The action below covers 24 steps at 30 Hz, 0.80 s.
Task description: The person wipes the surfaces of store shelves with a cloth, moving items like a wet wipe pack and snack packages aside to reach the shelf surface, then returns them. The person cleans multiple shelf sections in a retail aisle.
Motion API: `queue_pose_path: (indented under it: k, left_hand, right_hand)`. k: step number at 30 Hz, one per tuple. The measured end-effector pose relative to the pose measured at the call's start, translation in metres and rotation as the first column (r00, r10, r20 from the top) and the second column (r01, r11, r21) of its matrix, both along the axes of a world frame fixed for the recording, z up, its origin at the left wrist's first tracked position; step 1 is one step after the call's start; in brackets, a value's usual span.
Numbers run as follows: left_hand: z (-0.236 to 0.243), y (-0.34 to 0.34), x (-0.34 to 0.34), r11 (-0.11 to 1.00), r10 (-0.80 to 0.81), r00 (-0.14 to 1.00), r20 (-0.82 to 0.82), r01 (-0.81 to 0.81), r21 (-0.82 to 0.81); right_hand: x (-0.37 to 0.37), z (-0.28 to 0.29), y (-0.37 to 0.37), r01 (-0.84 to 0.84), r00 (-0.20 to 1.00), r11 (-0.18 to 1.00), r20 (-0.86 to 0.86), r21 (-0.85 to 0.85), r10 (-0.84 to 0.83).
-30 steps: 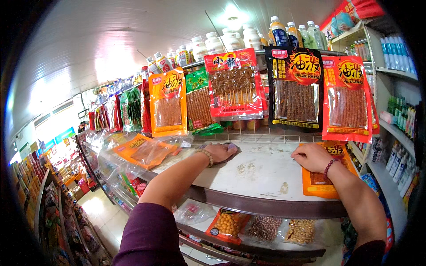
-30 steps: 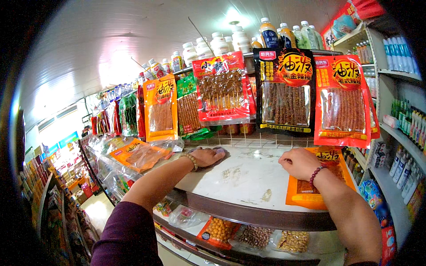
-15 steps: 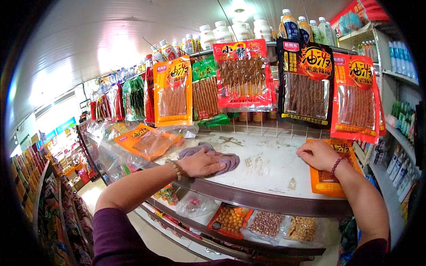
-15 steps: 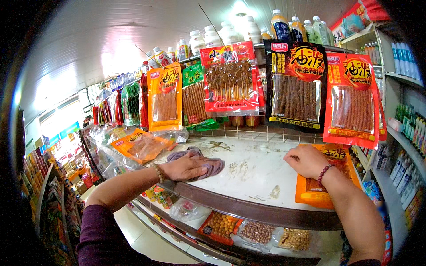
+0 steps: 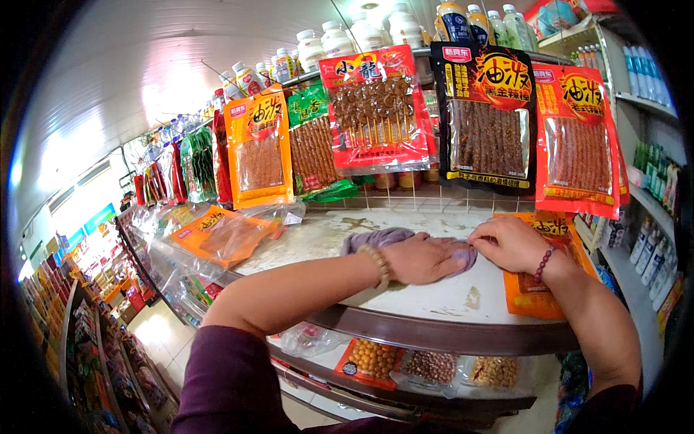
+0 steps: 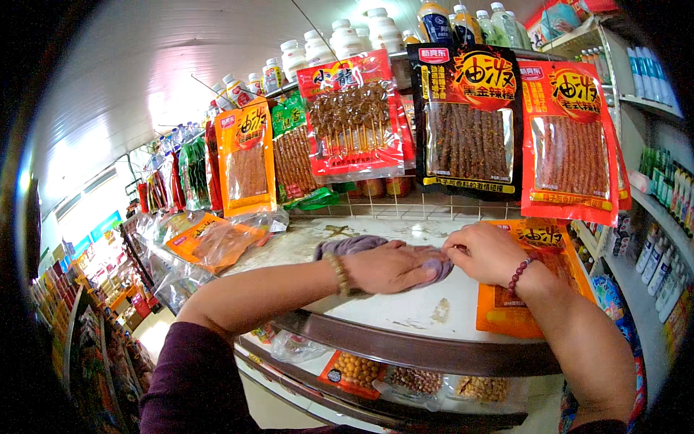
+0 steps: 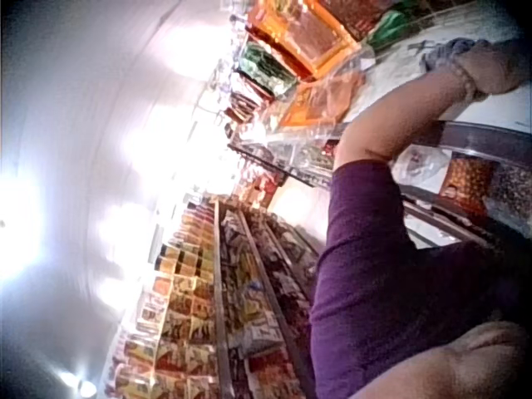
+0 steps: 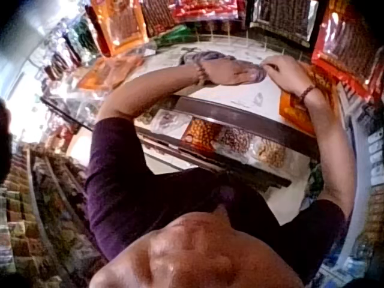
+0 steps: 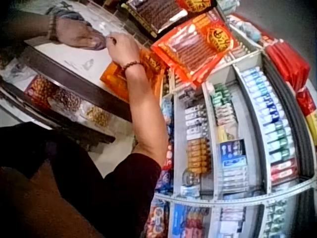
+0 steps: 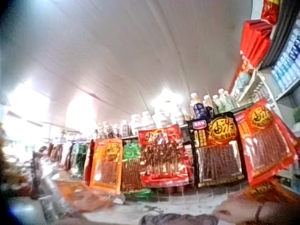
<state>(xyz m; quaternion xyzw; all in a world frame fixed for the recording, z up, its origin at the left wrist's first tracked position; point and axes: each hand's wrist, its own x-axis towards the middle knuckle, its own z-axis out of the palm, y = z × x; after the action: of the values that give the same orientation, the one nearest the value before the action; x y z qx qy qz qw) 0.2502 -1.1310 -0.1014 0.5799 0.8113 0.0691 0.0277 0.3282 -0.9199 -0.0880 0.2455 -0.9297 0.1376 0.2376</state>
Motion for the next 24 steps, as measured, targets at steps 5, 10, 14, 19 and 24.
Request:
queue_pose_path:
  k: [5,10,14,19,24]
  left_hand:
    - [-0.001,0.035,-0.043,0.986,0.161,0.983,-0.083,-0.163,-0.024]
    - [0.001,0.052,-0.062,0.947,0.321,0.943,-0.09,-0.322,0.01]
    - [0.013,0.035,-0.048,0.862,0.487,0.865,-0.118,-0.498,-0.095]
    - [0.01,-0.037,-0.058,0.807,0.569,0.818,-0.09,-0.576,-0.134]
    - [0.01,-0.103,-0.026,0.835,0.524,0.843,-0.124,-0.537,-0.123]
  right_hand:
    - [0.005,0.004,-0.001,0.091,0.995,0.994,0.047,-0.062,-0.088]
    - [-0.001,-0.003,0.017,0.106,0.994,0.993,-0.004,-0.058,-0.106]
    - [-0.007,-0.01,0.029,0.13,0.992,0.99,-0.003,-0.061,-0.13]
    - [-0.006,-0.009,0.035,0.192,0.979,0.976,0.084,-0.102,-0.184]
    - [-0.004,-0.01,0.029,0.173,0.983,0.984,0.061,-0.04,-0.17]
